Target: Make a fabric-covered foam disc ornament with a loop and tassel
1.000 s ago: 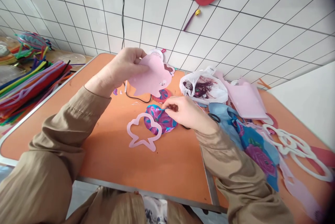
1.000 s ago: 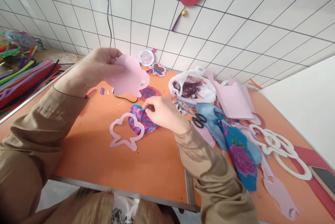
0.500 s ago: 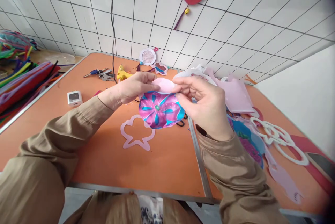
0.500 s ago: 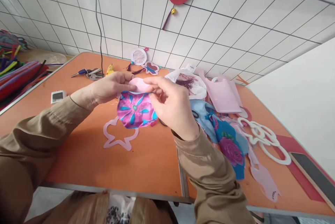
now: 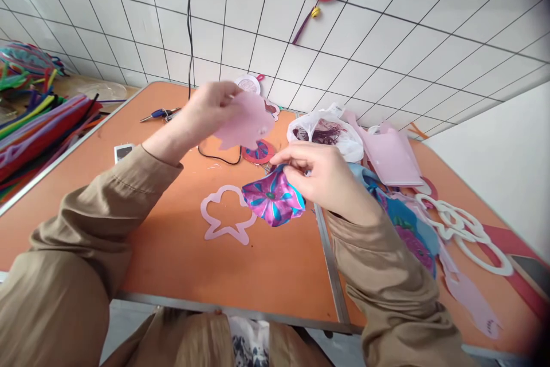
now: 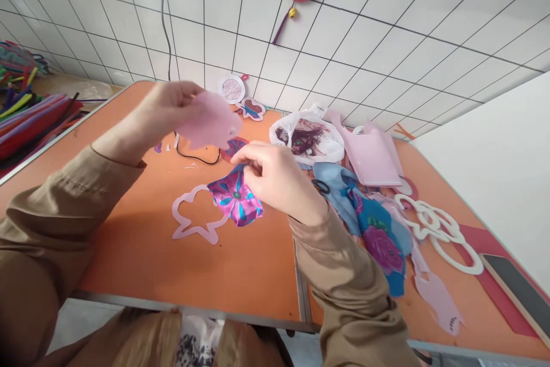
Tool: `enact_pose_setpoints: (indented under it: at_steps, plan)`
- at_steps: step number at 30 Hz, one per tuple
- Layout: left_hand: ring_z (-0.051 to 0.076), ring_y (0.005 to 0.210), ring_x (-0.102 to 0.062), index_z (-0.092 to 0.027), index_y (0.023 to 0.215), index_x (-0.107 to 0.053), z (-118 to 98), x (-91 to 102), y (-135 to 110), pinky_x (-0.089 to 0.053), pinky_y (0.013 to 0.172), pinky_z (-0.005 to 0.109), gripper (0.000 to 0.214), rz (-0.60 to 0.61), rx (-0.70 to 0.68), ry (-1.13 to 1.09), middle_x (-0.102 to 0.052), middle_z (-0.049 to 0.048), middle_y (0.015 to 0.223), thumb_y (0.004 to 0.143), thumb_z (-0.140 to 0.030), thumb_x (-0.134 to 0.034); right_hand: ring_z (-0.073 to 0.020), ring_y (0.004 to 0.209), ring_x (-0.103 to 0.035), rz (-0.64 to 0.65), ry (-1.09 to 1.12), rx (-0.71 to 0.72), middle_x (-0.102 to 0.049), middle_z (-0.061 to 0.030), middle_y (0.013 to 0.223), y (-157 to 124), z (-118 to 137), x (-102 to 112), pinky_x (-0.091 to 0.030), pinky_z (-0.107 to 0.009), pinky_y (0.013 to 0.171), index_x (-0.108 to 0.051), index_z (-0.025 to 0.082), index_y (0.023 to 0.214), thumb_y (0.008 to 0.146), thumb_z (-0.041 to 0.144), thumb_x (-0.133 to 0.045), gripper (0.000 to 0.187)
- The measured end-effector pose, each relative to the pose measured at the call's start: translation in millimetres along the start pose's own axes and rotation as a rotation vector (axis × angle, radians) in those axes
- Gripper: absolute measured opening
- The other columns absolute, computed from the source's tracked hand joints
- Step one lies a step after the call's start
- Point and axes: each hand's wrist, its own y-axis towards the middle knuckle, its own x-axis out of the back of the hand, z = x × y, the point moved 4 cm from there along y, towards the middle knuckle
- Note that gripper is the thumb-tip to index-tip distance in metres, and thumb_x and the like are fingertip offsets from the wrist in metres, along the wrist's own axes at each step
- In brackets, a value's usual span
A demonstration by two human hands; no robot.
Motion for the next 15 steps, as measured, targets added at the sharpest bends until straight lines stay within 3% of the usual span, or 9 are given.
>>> enact_pose_setpoints:
  at_steps: [2,4,7,9,11,13,15]
  plan:
    - [0.012,0.063,-0.059,-0.012,0.099,-0.069,-10,18.2,-2,-0.037,0.054,0.022,0.015,-0.071,-0.083,-0.018,-0.063,0.0011,0.070,0.089,-0.014,-0.058,-0.0092,0.058,-0.056,0.000,0.077,-0.112,-0.071,-0.0023,0.081,6,-10,-12,-0.046,-0.025,0.056,-0.073,0.015,0.086,0.077,0.005,-0.053,0.025]
    - [0.010,0.063,-0.055,-0.014,0.099,-0.069,-19,31.5,-7,-0.036,0.056,0.021,0.015,-0.065,-0.179,-0.039,-0.058,-0.0009,0.068,0.092,-0.016,-0.056,-0.0116,0.063,-0.063,0.053,0.278,-0.206,-0.073,-0.0034,0.083,13,-17,-25,-0.050,-0.025,0.057,-0.073,0.016,0.093,0.082,0.015,-0.058,0.018]
    - [0.011,0.066,-0.054,-0.017,0.090,-0.067,-29,44.2,-17,-0.037,0.056,0.022,0.004,-0.065,-0.243,-0.084,-0.060,-0.0008,0.070,0.087,-0.017,-0.065,-0.0149,0.064,-0.068,0.174,0.462,-0.306,-0.074,-0.0031,0.078,18,-27,-33,-0.053,-0.026,0.057,-0.067,0.016,0.118,0.084,0.029,-0.065,0.036]
    - [0.011,0.067,-0.053,-0.017,0.086,-0.065,-32,45.3,-22,-0.039,0.058,0.022,0.003,-0.023,-0.239,-0.110,-0.060,-0.0010,0.070,0.087,-0.020,-0.067,-0.0141,0.057,-0.064,0.183,0.360,-0.358,-0.071,-0.0011,0.070,16,-40,-25,-0.050,-0.027,0.055,-0.066,0.016,0.121,0.083,0.027,-0.065,0.039]
    - [0.009,0.064,-0.053,-0.015,0.084,-0.063,-32,42.0,-25,-0.039,0.059,0.022,0.005,0.018,-0.225,-0.133,-0.057,-0.0018,0.068,0.089,-0.018,-0.064,-0.0122,0.057,-0.061,0.252,0.148,-0.312,-0.070,-0.0012,0.071,11,-51,-16,-0.047,-0.027,0.058,-0.072,0.016,0.098,0.079,0.017,-0.064,0.021]
    - [0.007,0.061,-0.054,-0.012,0.085,-0.062,-30,34.1,-24,-0.040,0.059,0.022,0.006,0.069,-0.196,-0.159,-0.056,-0.0023,0.067,0.090,-0.014,-0.060,-0.0118,0.064,-0.061,0.433,-0.040,-0.224,-0.072,-0.0031,0.082,1,-61,-16,-0.045,-0.027,0.063,-0.074,0.016,0.084,0.077,0.010,-0.063,0.014]
    - [0.008,0.060,-0.057,-0.011,0.085,-0.062,-23,21.2,-20,-0.041,0.058,0.022,0.005,0.157,-0.123,-0.192,-0.060,-0.0014,0.068,0.090,-0.012,-0.060,-0.0121,0.068,-0.060,0.610,-0.155,-0.179,-0.072,-0.0047,0.092,-11,-70,-21,-0.043,-0.027,0.065,-0.075,0.017,0.085,0.077,0.007,-0.065,0.017]
